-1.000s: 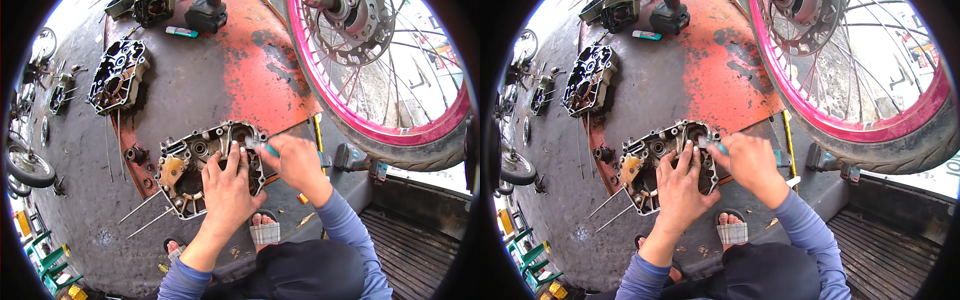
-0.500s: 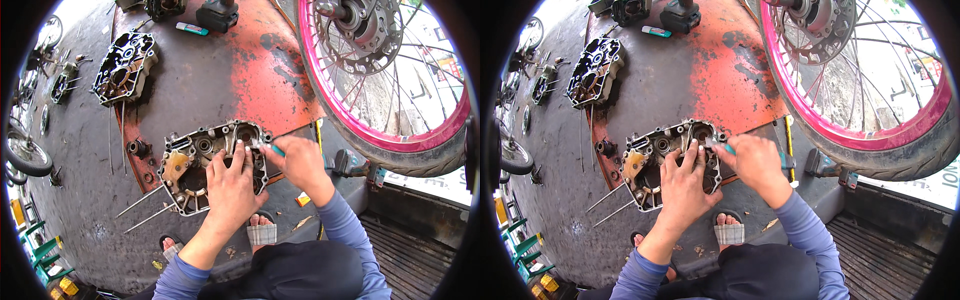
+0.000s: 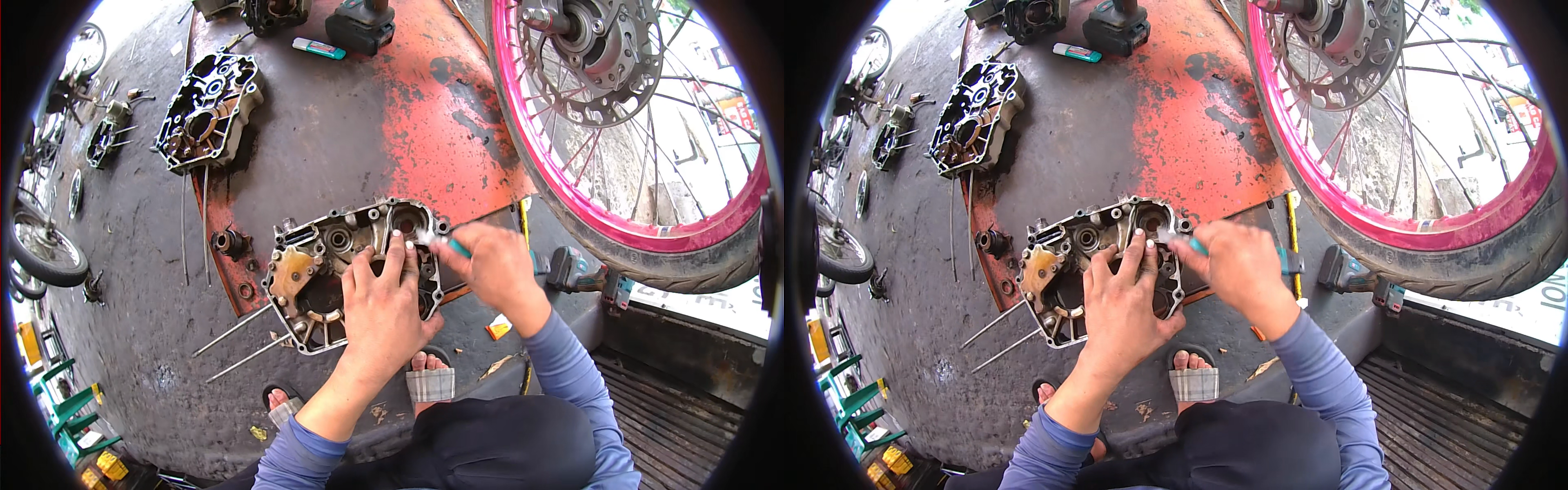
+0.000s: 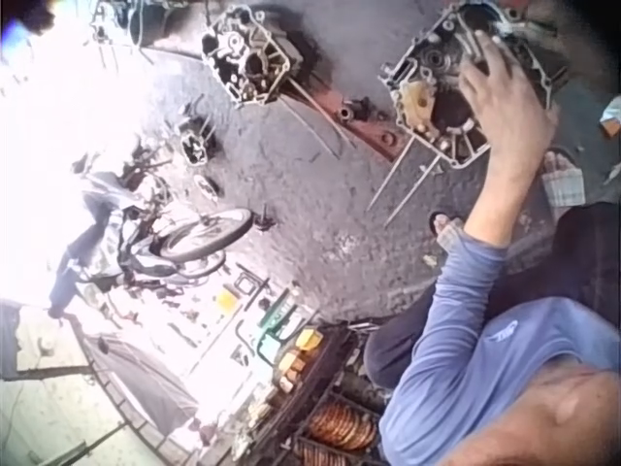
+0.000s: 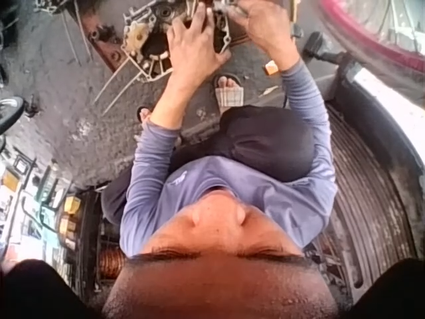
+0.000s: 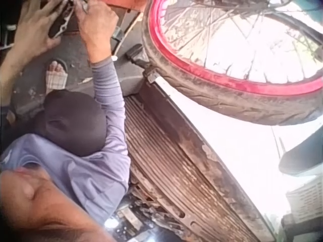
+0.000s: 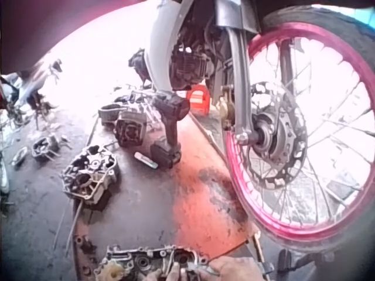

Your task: Cleaning and inspecting a motorcycle engine crankcase.

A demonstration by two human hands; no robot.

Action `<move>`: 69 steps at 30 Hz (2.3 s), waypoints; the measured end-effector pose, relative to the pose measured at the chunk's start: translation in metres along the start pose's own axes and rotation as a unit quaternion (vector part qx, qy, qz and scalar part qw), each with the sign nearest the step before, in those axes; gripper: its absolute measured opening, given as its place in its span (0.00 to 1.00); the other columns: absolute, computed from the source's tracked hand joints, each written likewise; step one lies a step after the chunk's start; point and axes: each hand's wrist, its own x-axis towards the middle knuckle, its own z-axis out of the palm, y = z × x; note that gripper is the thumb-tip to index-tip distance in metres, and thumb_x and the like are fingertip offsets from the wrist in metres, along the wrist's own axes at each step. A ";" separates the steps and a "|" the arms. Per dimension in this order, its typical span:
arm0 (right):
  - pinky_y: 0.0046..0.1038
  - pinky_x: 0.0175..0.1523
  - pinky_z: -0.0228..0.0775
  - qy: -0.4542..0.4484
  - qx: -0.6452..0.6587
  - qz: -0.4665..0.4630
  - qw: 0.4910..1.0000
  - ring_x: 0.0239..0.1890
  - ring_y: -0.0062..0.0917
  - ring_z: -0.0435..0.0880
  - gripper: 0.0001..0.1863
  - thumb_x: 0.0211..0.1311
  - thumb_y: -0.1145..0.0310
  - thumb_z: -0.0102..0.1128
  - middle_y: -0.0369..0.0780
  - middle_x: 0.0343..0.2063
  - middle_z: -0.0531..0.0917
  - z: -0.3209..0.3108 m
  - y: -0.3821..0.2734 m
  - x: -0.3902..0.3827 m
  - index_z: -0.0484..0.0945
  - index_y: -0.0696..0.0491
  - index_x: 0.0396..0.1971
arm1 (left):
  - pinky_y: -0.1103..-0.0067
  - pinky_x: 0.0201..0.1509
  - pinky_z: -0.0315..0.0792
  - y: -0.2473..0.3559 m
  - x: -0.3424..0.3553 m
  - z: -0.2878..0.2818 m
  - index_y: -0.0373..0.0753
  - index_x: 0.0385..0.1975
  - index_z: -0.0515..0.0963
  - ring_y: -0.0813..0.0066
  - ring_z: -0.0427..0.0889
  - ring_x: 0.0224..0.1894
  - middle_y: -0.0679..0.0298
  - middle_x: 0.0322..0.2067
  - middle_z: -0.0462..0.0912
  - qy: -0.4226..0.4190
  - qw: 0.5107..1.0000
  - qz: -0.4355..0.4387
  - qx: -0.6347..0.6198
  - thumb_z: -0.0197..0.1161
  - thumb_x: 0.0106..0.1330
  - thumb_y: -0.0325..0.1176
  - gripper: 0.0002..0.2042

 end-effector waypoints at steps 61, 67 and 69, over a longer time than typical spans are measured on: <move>0.18 0.19 0.53 -0.036 0.483 0.310 0.818 0.13 0.09 0.62 0.16 0.74 0.52 0.67 0.24 0.20 0.69 -0.038 0.022 -0.015 0.77 0.49 0.42 | 0.60 0.69 0.73 -0.151 0.090 -0.009 0.39 0.40 0.74 0.63 0.80 0.38 0.60 0.30 0.79 0.234 0.521 -0.129 -0.811 0.47 0.85 0.39 0.13; 0.19 0.20 0.59 0.063 0.552 0.405 0.727 0.16 0.10 0.68 0.21 0.71 0.48 0.71 0.25 0.17 0.71 -0.001 -0.013 -0.094 0.80 0.52 0.44 | 0.52 0.55 0.83 -0.118 0.185 0.005 0.37 0.40 0.70 0.51 0.87 0.35 0.58 0.22 0.76 0.052 0.546 -0.207 -0.810 0.49 0.84 0.40 0.13; 0.19 0.20 0.57 0.050 0.570 0.378 0.728 0.15 0.10 0.67 0.19 0.72 0.50 0.71 0.25 0.16 0.71 -0.004 -0.030 -0.105 0.81 0.51 0.42 | 0.55 0.50 0.85 -0.119 0.189 0.018 0.36 0.41 0.70 0.48 0.88 0.37 0.58 0.21 0.76 0.007 0.574 -0.226 -0.787 0.49 0.84 0.41 0.14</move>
